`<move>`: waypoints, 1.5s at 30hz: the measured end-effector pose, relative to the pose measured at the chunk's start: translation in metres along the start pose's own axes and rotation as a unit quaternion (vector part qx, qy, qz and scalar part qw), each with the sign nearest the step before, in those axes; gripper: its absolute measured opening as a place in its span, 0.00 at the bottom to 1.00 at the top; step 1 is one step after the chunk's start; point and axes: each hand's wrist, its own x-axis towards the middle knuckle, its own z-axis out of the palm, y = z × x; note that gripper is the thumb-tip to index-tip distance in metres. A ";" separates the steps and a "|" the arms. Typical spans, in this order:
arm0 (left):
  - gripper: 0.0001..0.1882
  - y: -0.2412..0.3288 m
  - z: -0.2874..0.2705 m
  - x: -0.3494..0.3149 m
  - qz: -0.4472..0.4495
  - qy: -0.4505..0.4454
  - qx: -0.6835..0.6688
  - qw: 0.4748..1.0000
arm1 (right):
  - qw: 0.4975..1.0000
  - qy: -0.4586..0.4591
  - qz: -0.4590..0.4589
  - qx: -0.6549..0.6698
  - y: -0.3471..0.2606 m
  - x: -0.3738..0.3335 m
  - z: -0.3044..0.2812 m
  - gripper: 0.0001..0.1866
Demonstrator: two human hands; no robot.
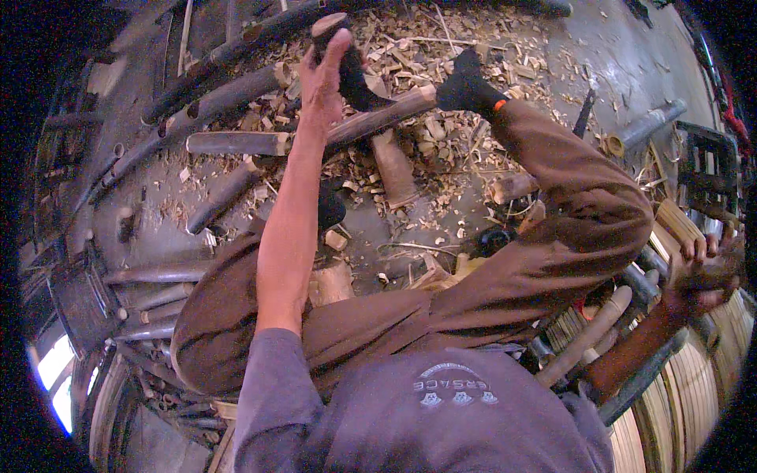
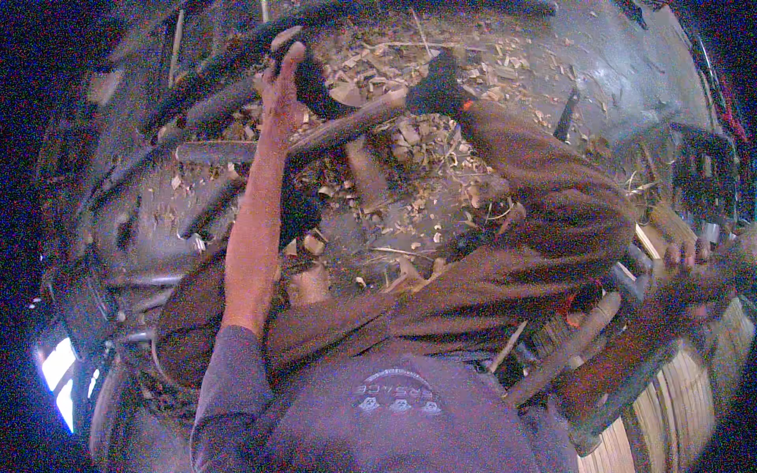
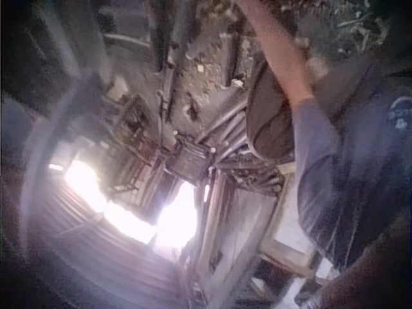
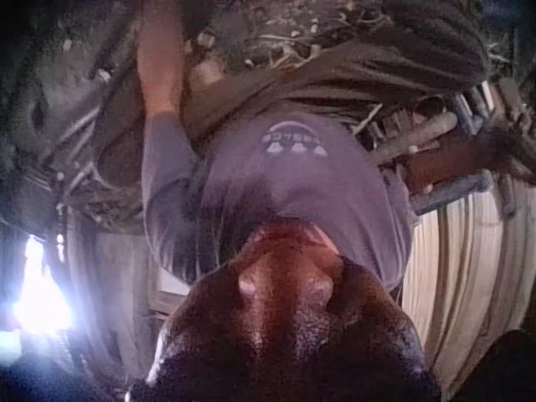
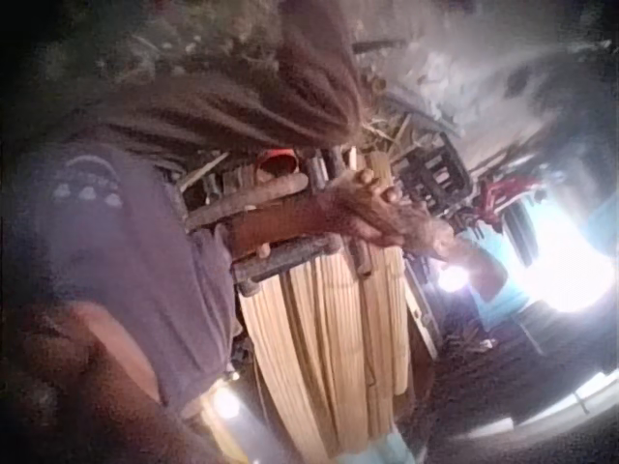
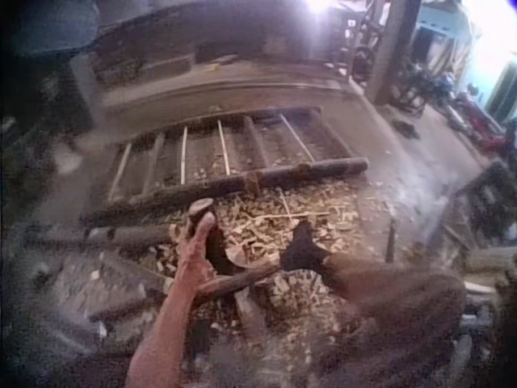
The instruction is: The person sits on the floor and uses a knife to shave and shape a piece of bamboo. They repeatedly rotate the bamboo and remove thin strips of material, then inspect the surface before continuing to refine the shape.
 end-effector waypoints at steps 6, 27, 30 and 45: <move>0.17 -0.001 -0.030 -0.015 0.065 -0.002 0.257 0.964 | 0.996 -0.038 0.077 0.018 0.065 -0.006 0.049 0.19; 0.21 -0.030 -0.040 -0.026 0.109 0.024 0.384 0.917 | 0.963 0.043 0.004 -0.265 0.148 -0.039 0.119 0.17; 0.23 -0.024 -0.029 -0.033 0.152 -0.042 0.421 0.893 | 0.985 0.058 0.045 -0.155 0.164 -0.032 0.125 0.18; 0.21 -0.030 -0.024 -0.028 0.149 -0.175 0.427 0.874 | 0.963 -0.085 -0.114 -0.228 0.256 -0.003 0.175 0.26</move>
